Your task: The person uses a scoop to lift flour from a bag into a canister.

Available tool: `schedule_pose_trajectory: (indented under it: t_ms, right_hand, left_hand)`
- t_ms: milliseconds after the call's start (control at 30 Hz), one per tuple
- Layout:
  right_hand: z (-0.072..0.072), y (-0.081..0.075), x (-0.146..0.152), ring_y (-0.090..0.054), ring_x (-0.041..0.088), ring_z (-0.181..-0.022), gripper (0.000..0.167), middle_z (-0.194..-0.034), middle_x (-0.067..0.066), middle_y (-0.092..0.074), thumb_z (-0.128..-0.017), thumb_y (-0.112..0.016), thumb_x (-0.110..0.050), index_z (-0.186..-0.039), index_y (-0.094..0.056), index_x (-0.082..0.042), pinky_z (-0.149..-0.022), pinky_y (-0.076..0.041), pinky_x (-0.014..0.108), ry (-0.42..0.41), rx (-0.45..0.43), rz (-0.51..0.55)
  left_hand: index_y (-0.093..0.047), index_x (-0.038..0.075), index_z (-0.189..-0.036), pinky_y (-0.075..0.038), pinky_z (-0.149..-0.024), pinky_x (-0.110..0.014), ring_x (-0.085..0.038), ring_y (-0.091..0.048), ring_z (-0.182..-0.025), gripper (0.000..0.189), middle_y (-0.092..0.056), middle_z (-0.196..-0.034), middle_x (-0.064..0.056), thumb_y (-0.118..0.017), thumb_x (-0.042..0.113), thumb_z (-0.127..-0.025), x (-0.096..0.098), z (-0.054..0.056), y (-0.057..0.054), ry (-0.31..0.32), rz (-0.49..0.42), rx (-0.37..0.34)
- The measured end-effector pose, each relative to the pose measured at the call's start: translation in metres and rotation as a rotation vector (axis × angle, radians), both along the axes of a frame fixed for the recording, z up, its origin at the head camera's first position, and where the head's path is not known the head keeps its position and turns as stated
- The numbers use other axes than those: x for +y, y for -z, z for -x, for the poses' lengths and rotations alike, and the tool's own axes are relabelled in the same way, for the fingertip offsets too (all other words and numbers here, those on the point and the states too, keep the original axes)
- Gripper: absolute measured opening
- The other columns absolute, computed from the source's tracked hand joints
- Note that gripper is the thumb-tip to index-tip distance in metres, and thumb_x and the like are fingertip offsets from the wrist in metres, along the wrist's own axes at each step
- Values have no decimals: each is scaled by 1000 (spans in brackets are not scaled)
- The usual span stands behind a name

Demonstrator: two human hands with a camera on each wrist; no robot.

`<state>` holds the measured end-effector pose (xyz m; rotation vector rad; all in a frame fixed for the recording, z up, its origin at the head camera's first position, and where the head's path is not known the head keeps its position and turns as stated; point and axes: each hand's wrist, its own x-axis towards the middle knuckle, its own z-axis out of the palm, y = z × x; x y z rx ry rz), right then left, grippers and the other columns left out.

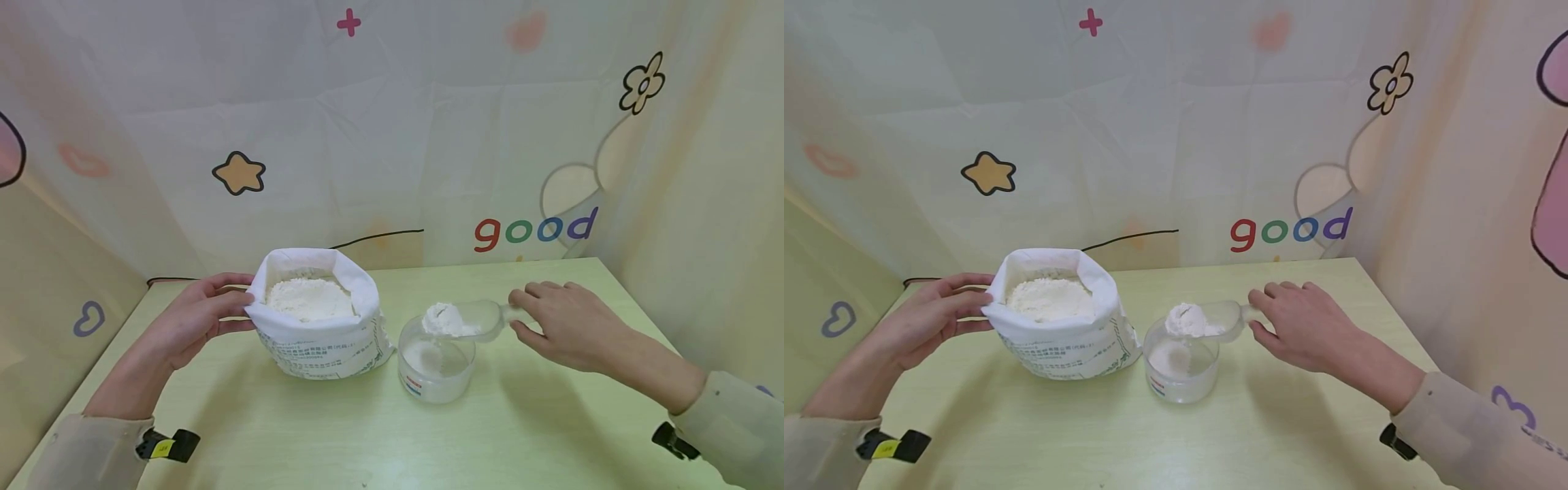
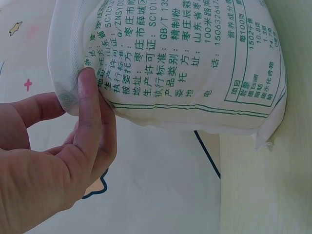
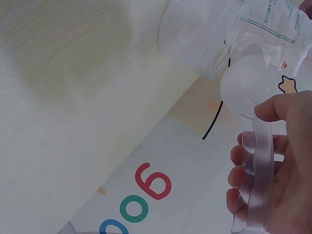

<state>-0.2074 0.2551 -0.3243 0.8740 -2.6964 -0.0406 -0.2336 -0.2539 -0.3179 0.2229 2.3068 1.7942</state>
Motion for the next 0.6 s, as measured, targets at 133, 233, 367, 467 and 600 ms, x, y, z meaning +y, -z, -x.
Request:
schedule_pose_trajectory:
  t_ms: [133, 233, 367, 467, 600]
  right_hand:
    - [0, -2, -1, -58, 16, -71, 17, -81, -6, -58, -90, -73, -25, -100, -67, -13, -58, -47, 37, -26, 27, -23]
    - [0, -5, -3, -57, 15, -69, 17, -79, -6, -57, -89, -74, -26, -98, -67, -13, -57, -46, 36, -34, 42, -39]
    - [-2, -8, -5, -57, 16, -68, 17, -79, -5, -57, -89, -75, -26, -97, -67, -13, -58, -46, 36, -22, 32, -71]
    - [-3, -10, -7, -58, 17, -69, 17, -79, -4, -58, -89, -76, -26, -97, -68, -12, -59, -47, 37, -15, 28, -85]
    - [-4, -11, -8, -59, 18, -69, 17, -79, -3, -59, -88, -76, -25, -97, -68, -12, -59, -48, 37, -6, 28, -92]
  left_hand:
    - [-33, -9, -150, -59, -89, -34, -17, -69, -97, 57, -64, -119, -6, -60, 16, -105, 1, 0, 0, 0, 2, 2]
    - [-33, -8, -150, -59, -89, -34, -17, -69, -98, 58, -64, -120, -6, -60, 16, -105, 0, 0, 0, -2, 7, 4]
    - [-33, -8, -150, -60, -89, -33, -16, -69, -98, 58, -64, -120, -7, -60, 16, -105, 1, -1, 0, -5, 11, 5]
    - [-33, -8, -150, -59, -89, -34, -16, -69, -98, 58, -63, -121, -7, -60, 16, -105, 1, 0, 0, -5, 11, 4]
    - [-33, -8, -150, -60, -89, -33, -16, -69, -97, 58, -62, -121, -8, -60, 16, -105, 1, 0, 1, -7, 14, 5]
